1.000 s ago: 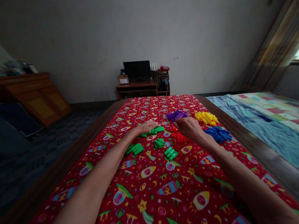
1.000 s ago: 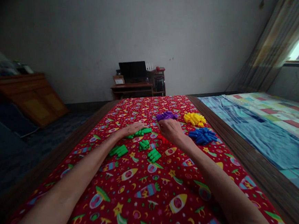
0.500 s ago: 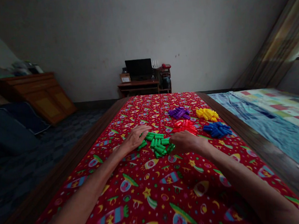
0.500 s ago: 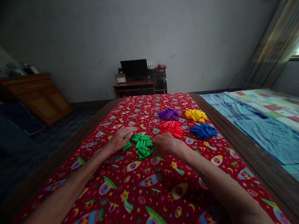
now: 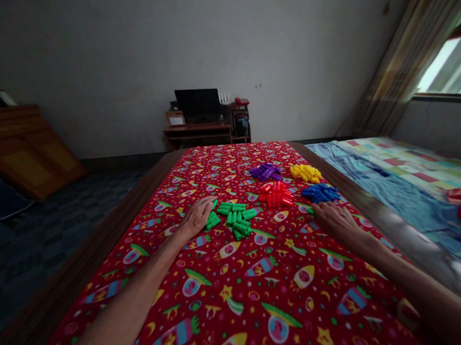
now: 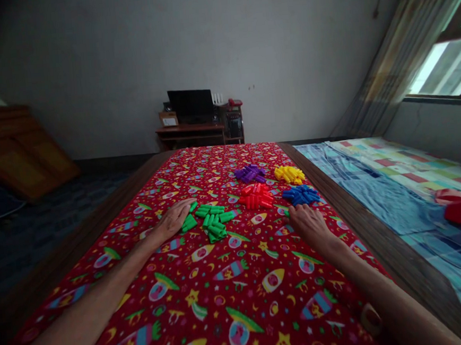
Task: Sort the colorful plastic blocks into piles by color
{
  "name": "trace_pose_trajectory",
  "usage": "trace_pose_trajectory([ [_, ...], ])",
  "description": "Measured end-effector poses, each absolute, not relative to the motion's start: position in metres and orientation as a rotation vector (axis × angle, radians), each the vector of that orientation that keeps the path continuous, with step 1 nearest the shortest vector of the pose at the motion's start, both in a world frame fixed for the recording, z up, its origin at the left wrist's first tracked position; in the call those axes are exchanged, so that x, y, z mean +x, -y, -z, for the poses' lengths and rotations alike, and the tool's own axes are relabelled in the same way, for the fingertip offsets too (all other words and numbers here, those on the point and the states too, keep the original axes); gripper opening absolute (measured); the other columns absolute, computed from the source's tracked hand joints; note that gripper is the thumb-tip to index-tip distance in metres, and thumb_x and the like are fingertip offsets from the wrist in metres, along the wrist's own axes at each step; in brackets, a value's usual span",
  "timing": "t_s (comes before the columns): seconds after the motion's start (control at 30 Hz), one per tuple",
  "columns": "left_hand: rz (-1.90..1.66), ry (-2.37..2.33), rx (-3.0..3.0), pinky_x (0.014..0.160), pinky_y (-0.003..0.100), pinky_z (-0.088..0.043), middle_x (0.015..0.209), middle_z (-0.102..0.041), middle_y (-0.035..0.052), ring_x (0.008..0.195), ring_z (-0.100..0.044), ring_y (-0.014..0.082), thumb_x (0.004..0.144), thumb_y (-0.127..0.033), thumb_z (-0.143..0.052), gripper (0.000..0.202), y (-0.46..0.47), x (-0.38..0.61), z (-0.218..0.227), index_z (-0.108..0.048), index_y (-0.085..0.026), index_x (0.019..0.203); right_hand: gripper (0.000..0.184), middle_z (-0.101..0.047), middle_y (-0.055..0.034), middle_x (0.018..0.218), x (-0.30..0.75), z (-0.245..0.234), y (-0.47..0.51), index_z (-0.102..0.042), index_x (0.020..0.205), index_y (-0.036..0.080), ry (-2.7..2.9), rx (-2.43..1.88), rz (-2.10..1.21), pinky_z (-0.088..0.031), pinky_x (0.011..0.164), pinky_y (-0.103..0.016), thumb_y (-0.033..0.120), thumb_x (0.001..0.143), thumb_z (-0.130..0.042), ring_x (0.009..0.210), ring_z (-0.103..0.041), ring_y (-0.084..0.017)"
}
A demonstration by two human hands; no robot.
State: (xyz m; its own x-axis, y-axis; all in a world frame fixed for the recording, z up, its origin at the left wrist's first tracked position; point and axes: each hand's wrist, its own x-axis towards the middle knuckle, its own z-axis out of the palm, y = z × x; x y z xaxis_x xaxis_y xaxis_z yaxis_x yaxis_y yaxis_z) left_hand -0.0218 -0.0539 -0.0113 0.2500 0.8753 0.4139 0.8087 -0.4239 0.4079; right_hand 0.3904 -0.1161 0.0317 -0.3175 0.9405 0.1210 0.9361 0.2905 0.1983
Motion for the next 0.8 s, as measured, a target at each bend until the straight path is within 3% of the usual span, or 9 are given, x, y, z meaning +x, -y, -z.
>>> trace_pose_trajectory([
  [0.1, -0.906, -1.612, 2.397, 0.11, 0.041, -0.038, 0.129, -0.061, 0.0147, 0.123, -0.054, 0.0227, 0.094, -0.047, -0.019, 0.061, 0.053, -0.022, 0.012, -0.061, -0.011, 0.121, 0.035, -0.064, -0.0176, 0.11, 0.385, -0.033, 0.124, -0.062, 0.107, 0.013, -2.511, 1.823, -0.388, -0.044, 0.079, -0.035, 0.039, 0.097, -0.042, 0.102, -0.059, -0.028],
  [0.23, -0.906, -1.61, 2.39, 0.11, 0.041, -0.038, 0.13, -0.061, 0.0129, 0.123, -0.054, 0.022, 0.094, -0.048, -0.019, 0.06, 0.053, -0.022, 0.011, -0.06, -0.014, 0.122, 0.031, -0.063, -0.0182, 0.117, 0.344, -0.048, 0.122, -0.063, 0.107, 0.014, -2.722, 1.803, -0.398, -0.043, 0.09, -0.039, 0.033, 0.098, -0.04, 0.109, -0.057, -0.027],
  [0.33, -0.9, -1.608, 2.385, 0.11, 0.041, -0.038, 0.129, -0.061, 0.0142, 0.124, -0.053, 0.0223, 0.094, -0.047, -0.019, 0.061, 0.054, -0.023, 0.012, -0.06, -0.012, 0.123, 0.032, -0.066, -0.0147, 0.108, 0.294, -0.047, 0.116, -0.063, 0.107, 0.015, -3.037, 1.399, -0.13, -0.046, 0.088, -0.036, 0.035, 0.098, -0.041, 0.1, -0.06, -0.023],
  [0.43, -0.903, -1.602, 2.381, 0.11, 0.042, -0.038, 0.129, -0.061, 0.0152, 0.124, -0.053, 0.0228, 0.094, -0.047, -0.019, 0.062, 0.054, -0.024, 0.012, -0.058, -0.01, 0.124, 0.04, -0.059, -0.0173, 0.12, 0.246, -0.03, 0.113, -0.056, 0.123, 0.016, -3.236, 1.046, -0.072, -0.048, 0.088, -0.037, 0.043, 0.094, -0.05, 0.11, -0.055, -0.025],
  [0.6, -0.892, -1.584, 2.395, 0.11, 0.041, -0.039, 0.13, -0.061, 0.0152, 0.124, -0.053, 0.0231, 0.094, -0.049, -0.018, 0.063, 0.053, -0.027, 0.015, -0.058, -0.01, 0.124, 0.02, -0.062, -0.0139, 0.106, 0.224, -0.013, 0.114, -0.06, 0.109, 0.014, -3.216, 1.02, -0.149, -0.05, 0.082, -0.035, 0.025, 0.094, -0.05, 0.103, -0.057, -0.024],
  [0.8, -0.933, -1.573, 2.432, 0.109, 0.041, -0.04, 0.127, -0.063, 0.0138, 0.121, -0.056, 0.0235, 0.094, -0.054, -0.016, 0.067, 0.044, -0.031, 0.022, -0.061, -0.012, 0.121, 0.016, -0.068, -0.0088, 0.096, 0.28, -0.019, 0.108, -0.062, 0.104, 0.017, -3.437, 0.991, 0.259, -0.051, 0.076, -0.027, 0.023, 0.095, -0.05, 0.087, -0.064, -0.017],
])
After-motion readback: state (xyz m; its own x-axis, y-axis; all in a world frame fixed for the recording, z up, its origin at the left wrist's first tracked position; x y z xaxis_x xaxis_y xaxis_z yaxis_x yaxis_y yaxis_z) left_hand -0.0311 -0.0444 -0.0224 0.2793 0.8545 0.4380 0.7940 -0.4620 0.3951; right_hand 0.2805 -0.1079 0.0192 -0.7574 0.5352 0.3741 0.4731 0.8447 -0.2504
